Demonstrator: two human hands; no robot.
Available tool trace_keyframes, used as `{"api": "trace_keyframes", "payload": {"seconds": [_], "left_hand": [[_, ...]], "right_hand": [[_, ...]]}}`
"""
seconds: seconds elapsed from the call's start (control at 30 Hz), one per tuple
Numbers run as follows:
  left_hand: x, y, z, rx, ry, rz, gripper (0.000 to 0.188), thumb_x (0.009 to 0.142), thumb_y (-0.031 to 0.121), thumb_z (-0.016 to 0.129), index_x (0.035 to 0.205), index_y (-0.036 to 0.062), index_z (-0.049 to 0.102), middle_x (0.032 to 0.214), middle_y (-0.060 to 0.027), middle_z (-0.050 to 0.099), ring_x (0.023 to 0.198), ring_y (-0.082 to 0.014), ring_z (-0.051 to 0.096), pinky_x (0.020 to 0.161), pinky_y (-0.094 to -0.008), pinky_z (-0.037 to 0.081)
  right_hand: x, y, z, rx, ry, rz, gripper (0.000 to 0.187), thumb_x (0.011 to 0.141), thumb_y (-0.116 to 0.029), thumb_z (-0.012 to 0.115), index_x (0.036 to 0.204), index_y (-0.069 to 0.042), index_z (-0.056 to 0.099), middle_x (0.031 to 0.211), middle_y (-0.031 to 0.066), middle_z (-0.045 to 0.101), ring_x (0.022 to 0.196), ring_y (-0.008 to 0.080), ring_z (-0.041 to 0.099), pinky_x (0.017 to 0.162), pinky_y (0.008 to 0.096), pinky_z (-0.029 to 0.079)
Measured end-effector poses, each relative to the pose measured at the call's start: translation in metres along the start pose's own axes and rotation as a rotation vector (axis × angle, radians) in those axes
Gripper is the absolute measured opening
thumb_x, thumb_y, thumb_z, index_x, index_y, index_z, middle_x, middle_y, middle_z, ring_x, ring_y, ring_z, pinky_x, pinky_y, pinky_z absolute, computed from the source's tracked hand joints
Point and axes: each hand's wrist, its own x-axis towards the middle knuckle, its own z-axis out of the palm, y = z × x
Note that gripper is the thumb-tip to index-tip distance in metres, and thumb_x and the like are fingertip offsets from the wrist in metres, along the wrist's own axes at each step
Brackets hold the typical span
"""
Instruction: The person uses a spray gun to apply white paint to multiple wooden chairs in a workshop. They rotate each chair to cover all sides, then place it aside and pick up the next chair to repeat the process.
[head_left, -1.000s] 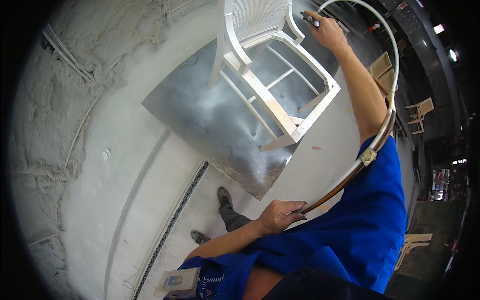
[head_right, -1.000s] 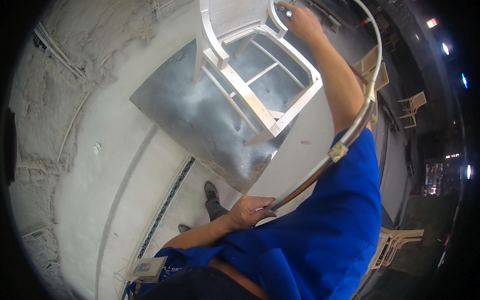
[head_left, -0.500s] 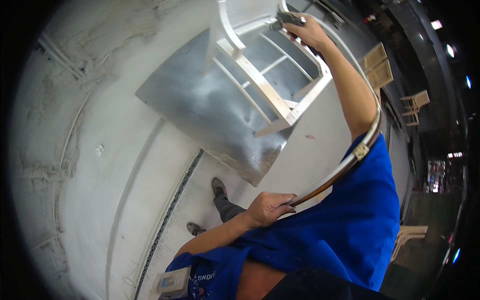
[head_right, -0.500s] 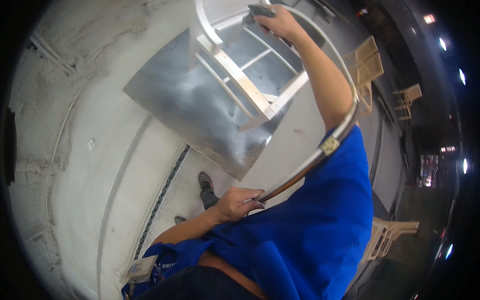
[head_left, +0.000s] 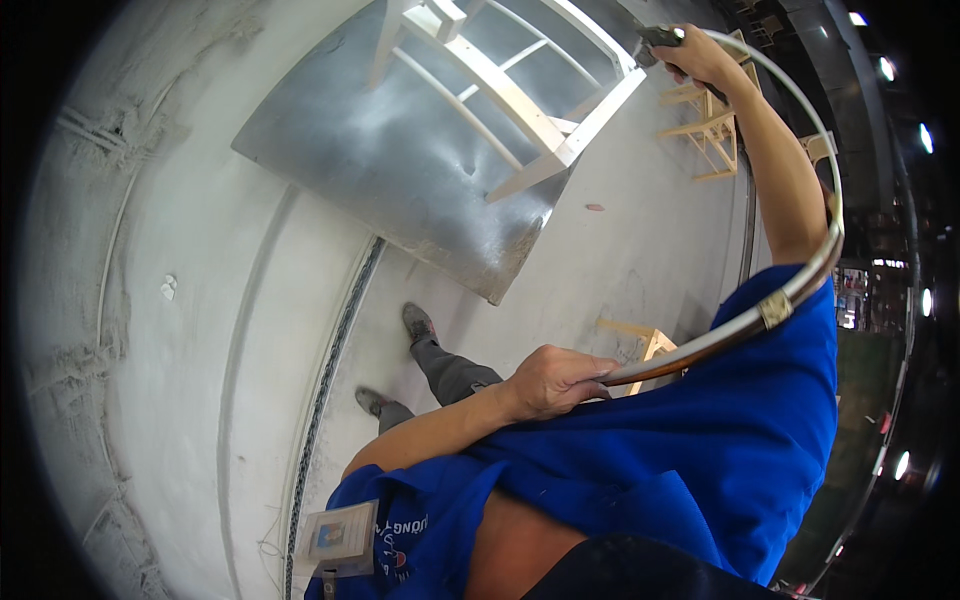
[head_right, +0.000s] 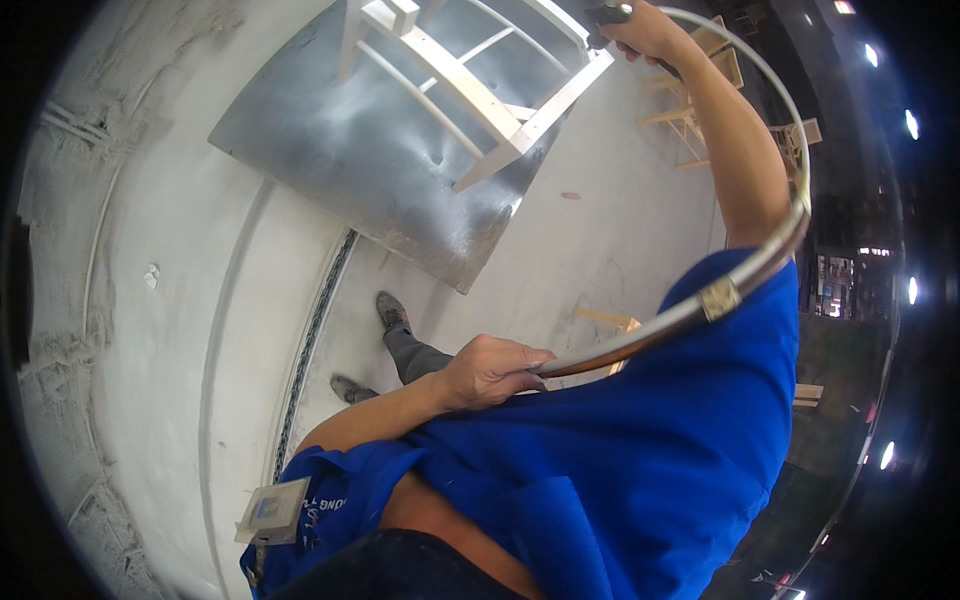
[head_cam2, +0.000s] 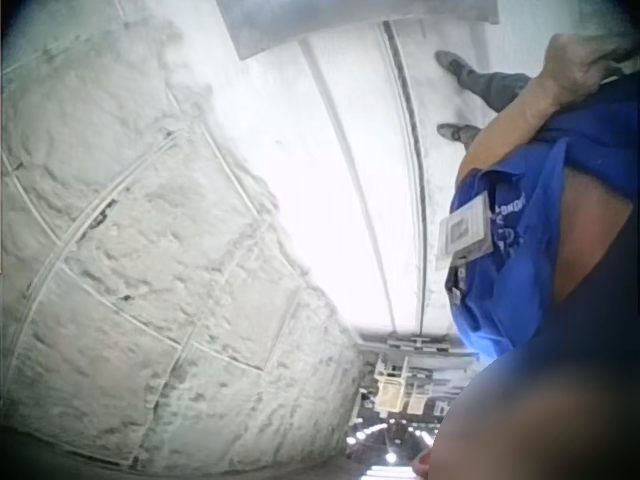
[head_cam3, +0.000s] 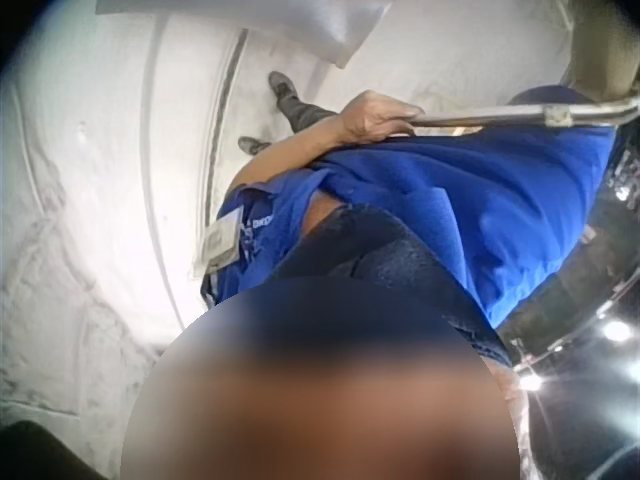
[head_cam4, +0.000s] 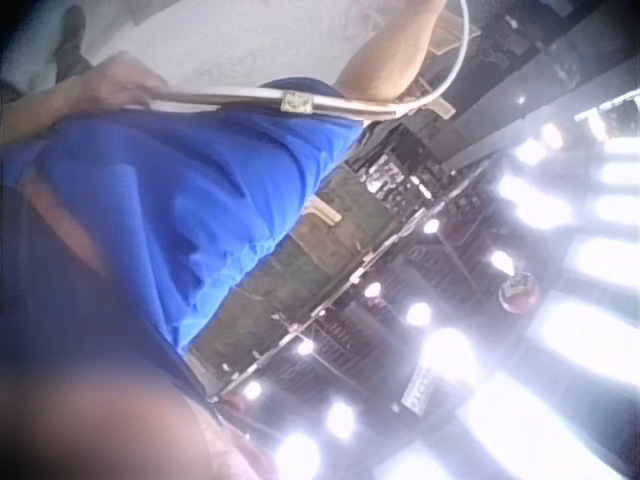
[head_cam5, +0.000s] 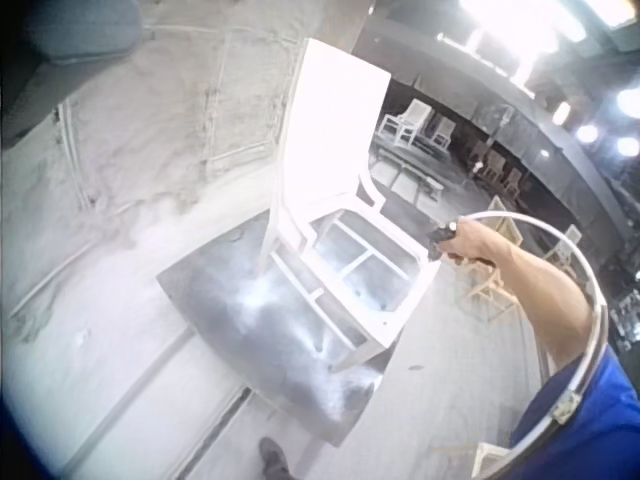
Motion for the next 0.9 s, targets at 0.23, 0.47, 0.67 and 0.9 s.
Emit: {"api": "trace_keyframes", "payload": {"seconds": [0.23, 0.47, 0.67, 0.9], "left_hand": [[-0.071, 0.029, -0.004, -0.028, -0.108, 0.043, 0.031, 0.082, 0.001, 0.078, 0.112, 0.0006, 0.074, 0.094, -0.0164, 0.076, 0.082, -0.0317, 0.075, 0.073, -0.0381, 0.06], [-0.169, 0.076, -0.034, 0.001, -0.088, 0.016, 0.031, 0.08, -0.002, 0.078, 0.111, 0.0002, 0.074, 0.098, -0.0181, 0.076, 0.086, -0.032, 0.076, 0.076, -0.038, 0.061], [-0.235, 0.106, -0.056, 0.113, -0.011, 0.018, 0.041, 0.079, -0.003, 0.08, 0.118, -0.0001, 0.071, 0.102, -0.0181, 0.077, 0.085, -0.034, 0.075, 0.076, -0.0373, 0.061], [-0.258, 0.124, -0.074, 0.231, -0.011, -0.053, 0.034, 0.083, 0.005, 0.08, 0.115, -0.0015, 0.072, 0.103, -0.0176, 0.076, 0.088, -0.0342, 0.074, 0.077, -0.0391, 0.06]], "right_hand": [[-0.139, -0.092, 0.036, 0.579, 0.062, 0.044, 0.025, 0.094, -0.03, 0.071, 0.106, -0.009, 0.066, 0.081, 0.0005, 0.066, 0.067, 0.0091, 0.065, 0.044, 0.0244, 0.038], [-0.178, -0.18, 0.137, 1.084, 0.555, 0.108, 0.023, 0.095, -0.018, 0.073, 0.107, 0.001, 0.068, 0.081, 0.007, 0.07, 0.068, 0.0138, 0.068, 0.046, 0.0272, 0.046], [-0.265, -0.19, 0.242, 1.105, 0.831, 0.608, 0.035, 0.093, -0.018, 0.072, 0.124, -0.004, 0.066, 0.08, 0.0068, 0.068, 0.063, 0.0169, 0.068, 0.046, 0.0307, 0.047], [-0.287, -0.185, 0.358, 1.547, 0.99, 0.667, 0.015, 0.098, -0.012, 0.064, 0.108, -0.007, 0.055, 0.078, 0.0078, 0.065, 0.062, 0.0181, 0.066, 0.043, 0.0302, 0.047]]}}
